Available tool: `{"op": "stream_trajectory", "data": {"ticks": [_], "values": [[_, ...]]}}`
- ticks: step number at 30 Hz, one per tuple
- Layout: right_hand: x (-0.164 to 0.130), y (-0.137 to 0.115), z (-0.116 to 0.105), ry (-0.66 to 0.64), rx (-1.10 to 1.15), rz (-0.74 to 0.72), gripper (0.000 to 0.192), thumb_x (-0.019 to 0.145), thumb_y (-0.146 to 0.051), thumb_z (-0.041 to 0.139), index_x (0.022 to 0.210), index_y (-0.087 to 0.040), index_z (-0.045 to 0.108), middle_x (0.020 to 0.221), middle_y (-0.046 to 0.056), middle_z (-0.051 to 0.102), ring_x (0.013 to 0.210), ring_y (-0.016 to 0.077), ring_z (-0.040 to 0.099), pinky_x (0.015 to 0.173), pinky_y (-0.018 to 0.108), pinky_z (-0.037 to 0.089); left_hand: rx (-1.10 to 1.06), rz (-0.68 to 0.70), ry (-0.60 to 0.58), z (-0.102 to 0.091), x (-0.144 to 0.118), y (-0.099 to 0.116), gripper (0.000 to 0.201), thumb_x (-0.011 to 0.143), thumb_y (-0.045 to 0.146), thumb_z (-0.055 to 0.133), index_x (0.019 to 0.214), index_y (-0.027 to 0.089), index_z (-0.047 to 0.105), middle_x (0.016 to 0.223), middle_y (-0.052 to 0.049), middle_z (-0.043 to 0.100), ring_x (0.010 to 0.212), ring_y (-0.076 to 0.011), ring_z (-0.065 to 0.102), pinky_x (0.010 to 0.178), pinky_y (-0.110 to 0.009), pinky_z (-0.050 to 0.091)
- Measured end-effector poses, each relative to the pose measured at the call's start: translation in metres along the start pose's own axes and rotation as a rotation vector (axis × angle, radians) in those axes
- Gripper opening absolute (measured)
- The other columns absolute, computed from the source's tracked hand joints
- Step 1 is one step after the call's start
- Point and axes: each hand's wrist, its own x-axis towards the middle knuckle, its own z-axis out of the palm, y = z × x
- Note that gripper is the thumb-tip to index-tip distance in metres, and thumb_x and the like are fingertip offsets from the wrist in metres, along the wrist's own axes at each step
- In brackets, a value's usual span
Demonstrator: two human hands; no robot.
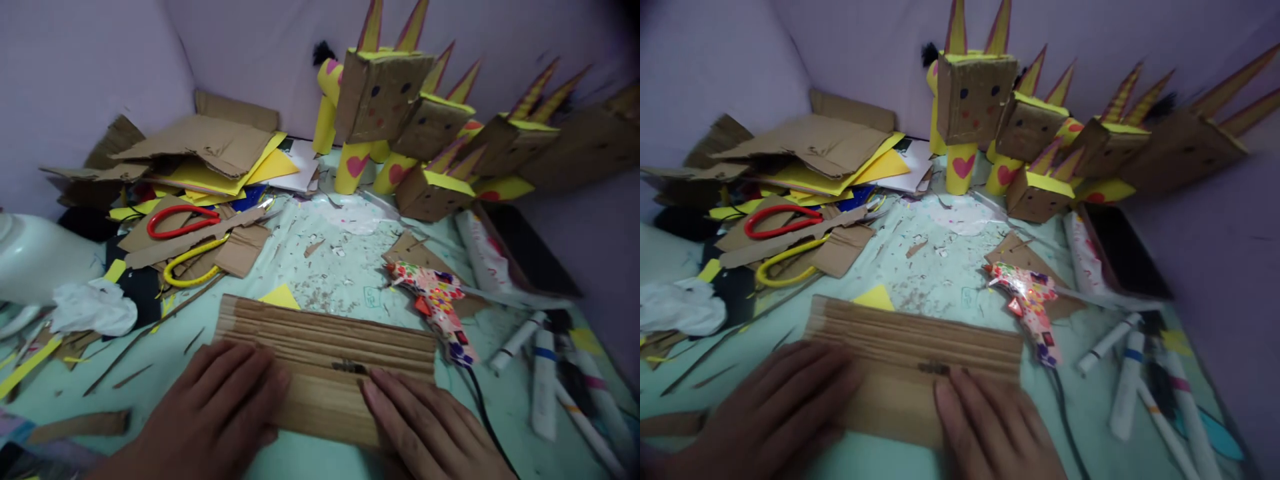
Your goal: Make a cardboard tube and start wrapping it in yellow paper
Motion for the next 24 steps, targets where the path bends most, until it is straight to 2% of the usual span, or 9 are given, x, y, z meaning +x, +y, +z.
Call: {"op": "stream_trajectory", "data": {"ticks": [4,10,15,19,21,24], "values": [[0.011,0.001,-0.004,-0.025,0.042,0.018,0.048,0.078,-0.015,0.054,0.126,-0.014,0.054,0.122,0.006,0.065,0.103,0.0232,0.062,0.085,0.036,0.047,-0.090,0.000,-0.079,-0.002,0.007,-0.008,0.034,0.091,0.018,0.042,0.124,0.017,0.051,0.118,-0.007,0.062,0.113,-0.0248,0.048,0.100,-0.042,0.033],[0.025,-0.006,-0.015,-0.063,0.148,0.072,0.047,0.082,-0.021,0.053,0.127,-0.011,0.051,0.120,0.011,0.065,0.104,0.0249,0.061,0.088,0.042,0.046,-0.119,-0.007,-0.135,-0.001,0.010,-0.010,0.038,0.090,0.019,0.043,0.127,0.014,0.048,0.121,-0.011,0.060,0.109,-0.0283,0.049,0.091,-0.049,0.040],[0.026,-0.008,-0.017,-0.084,0.181,0.136,0.046,0.084,-0.020,0.051,0.130,-0.015,0.049,0.123,0.011,0.063,0.110,0.0257,0.058,0.098,0.051,0.038,-0.010,0.052,-0.062,0.000,0.016,-0.010,0.033,0.088,0.014,0.044,0.119,0.009,0.054,0.113,-0.014,0.064,0.102,-0.0293,0.055,0.085,-0.050,0.045],[0.018,-0.011,-0.021,-0.070,0.134,0.175,0.054,0.083,-0.026,0.058,0.134,-0.015,0.044,0.131,0.012,0.057,0.116,0.0286,0.054,0.103,0.057,0.031,0.006,0.072,-0.030,-0.004,0.016,-0.007,0.031,0.088,0.015,0.044,0.117,0.009,0.055,0.110,-0.014,0.065,0.098,-0.0285,0.057,0.082,-0.048,0.048],[0.008,-0.013,-0.026,0.004,0.124,0.162,0.058,0.082,-0.030,0.060,0.135,-0.014,0.041,0.132,0.014,0.055,0.119,0.0286,0.051,0.105,0.057,0.030,0.012,0.080,-0.001,-0.005,0.012,-0.002,0.030,0.087,0.013,0.045,0.116,0.008,0.054,0.108,-0.015,0.065,0.098,-0.0294,0.057,0.081,-0.049,0.049],[-0.012,-0.016,-0.036,0.233,0.131,0.213,0.050,0.083,-0.022,0.059,0.131,-0.017,0.045,0.127,0.012,0.059,0.118,0.0241,0.052,0.106,0.047,0.033,0.016,0.069,0.080,-0.004,0.000,0.005,0.033,0.086,0.010,0.046,0.119,0.010,0.051,0.116,-0.017,0.060,0.105,-0.0300,0.054,0.088,-0.051,0.047]]}}
